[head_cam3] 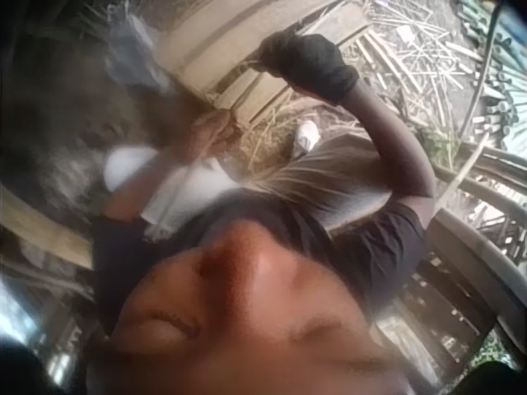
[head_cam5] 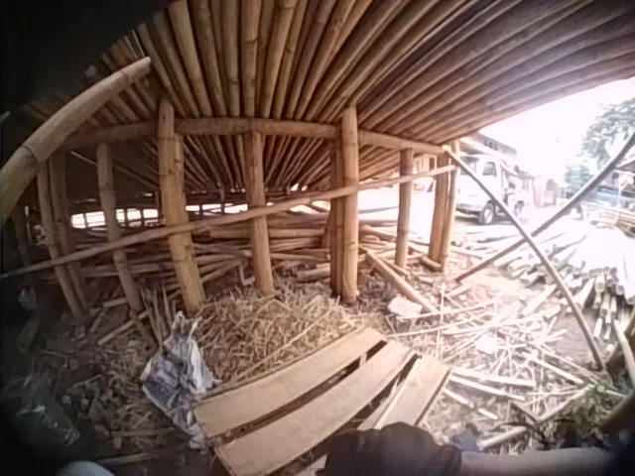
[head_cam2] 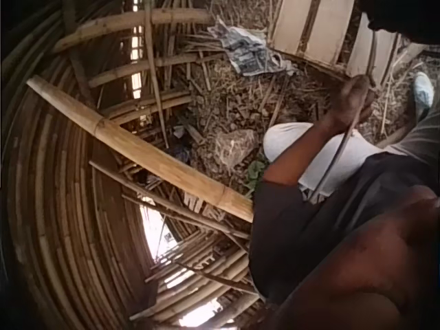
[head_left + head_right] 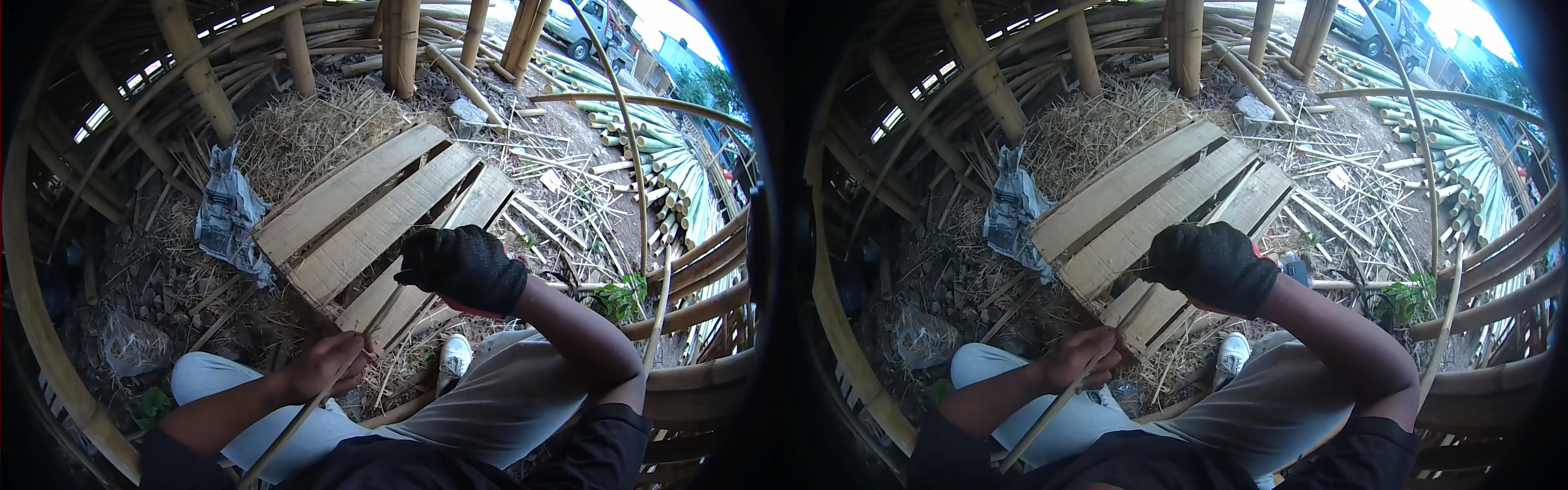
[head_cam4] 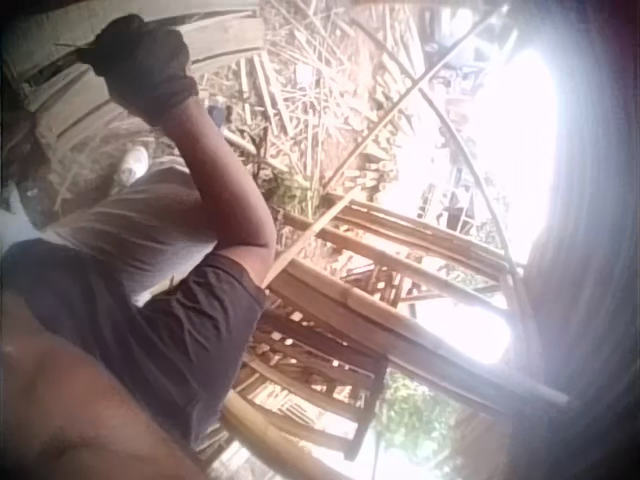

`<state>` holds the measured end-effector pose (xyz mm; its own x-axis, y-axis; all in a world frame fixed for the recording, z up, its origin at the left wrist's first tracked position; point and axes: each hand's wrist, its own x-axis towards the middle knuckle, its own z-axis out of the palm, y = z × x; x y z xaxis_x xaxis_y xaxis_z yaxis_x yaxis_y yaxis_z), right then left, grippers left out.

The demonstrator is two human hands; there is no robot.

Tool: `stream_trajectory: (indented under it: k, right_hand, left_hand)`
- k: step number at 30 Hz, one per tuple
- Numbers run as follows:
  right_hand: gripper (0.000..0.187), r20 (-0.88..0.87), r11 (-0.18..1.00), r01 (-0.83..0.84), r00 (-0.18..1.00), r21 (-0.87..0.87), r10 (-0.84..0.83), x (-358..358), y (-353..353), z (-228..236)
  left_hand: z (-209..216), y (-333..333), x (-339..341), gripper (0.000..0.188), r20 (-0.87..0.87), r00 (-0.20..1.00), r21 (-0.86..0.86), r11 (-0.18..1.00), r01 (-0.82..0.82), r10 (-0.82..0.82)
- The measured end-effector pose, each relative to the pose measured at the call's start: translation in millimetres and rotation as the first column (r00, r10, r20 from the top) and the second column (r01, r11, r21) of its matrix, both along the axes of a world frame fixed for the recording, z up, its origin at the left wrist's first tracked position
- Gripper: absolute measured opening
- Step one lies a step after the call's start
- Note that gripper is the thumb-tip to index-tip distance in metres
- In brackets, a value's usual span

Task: The person scrapes a thin bamboo strip using a knife while holding it by hand over a wooden crate and straw.

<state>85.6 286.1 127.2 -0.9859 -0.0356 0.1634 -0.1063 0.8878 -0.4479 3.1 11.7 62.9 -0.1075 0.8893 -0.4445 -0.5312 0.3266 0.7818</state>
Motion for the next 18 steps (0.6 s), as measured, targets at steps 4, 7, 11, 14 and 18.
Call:
stream_trajectory:
  k: [4, 7, 11, 14, 18]
  right_hand:
    - [0.017, 0.055, 0.994, -0.059, 0.997, 0.097, 0.054, -7.7, 25.8, -20.9]
    - [0.013, -0.025, 0.98, -0.063, 0.997, 0.187, 0.069, -11.3, 31.6, -45.7]
    - [0.011, 0.002, 0.95, -0.141, 0.989, 0.28, 0.146, -5.7, 24.5, -69.7]
    - [0.008, 0.003, 0.967, -0.158, 0.987, 0.2, 0.16, 2.8, 8.3, -84.5]
    - [0.009, 0.169, 0.967, -0.026, 0.986, 0.253, -0.017, 7.1, -9.6, -97.0]
  left_hand:
    - [-33.1, -15.7, -2.5, 0.034, 0.391, 0.917, -0.12, 0.982, 0.143, -0.085]
    - [-39.9, -14.3, -3.2, 0.036, 0.582, 0.811, -0.132, 0.977, 0.168, -0.061]
    - [-41.1, -11.9, 2.9, 0.039, 0.566, 0.825, -0.205, 0.966, 0.159, -0.016]
    - [-39.3, -11.0, -4.9, 0.04, 0.582, 0.813, -0.216, 0.963, 0.161, -0.005]
    - [-35.8, -7.2, -18.7, 0.044, 0.608, 0.794, -0.225, 0.954, 0.199, -0.022]
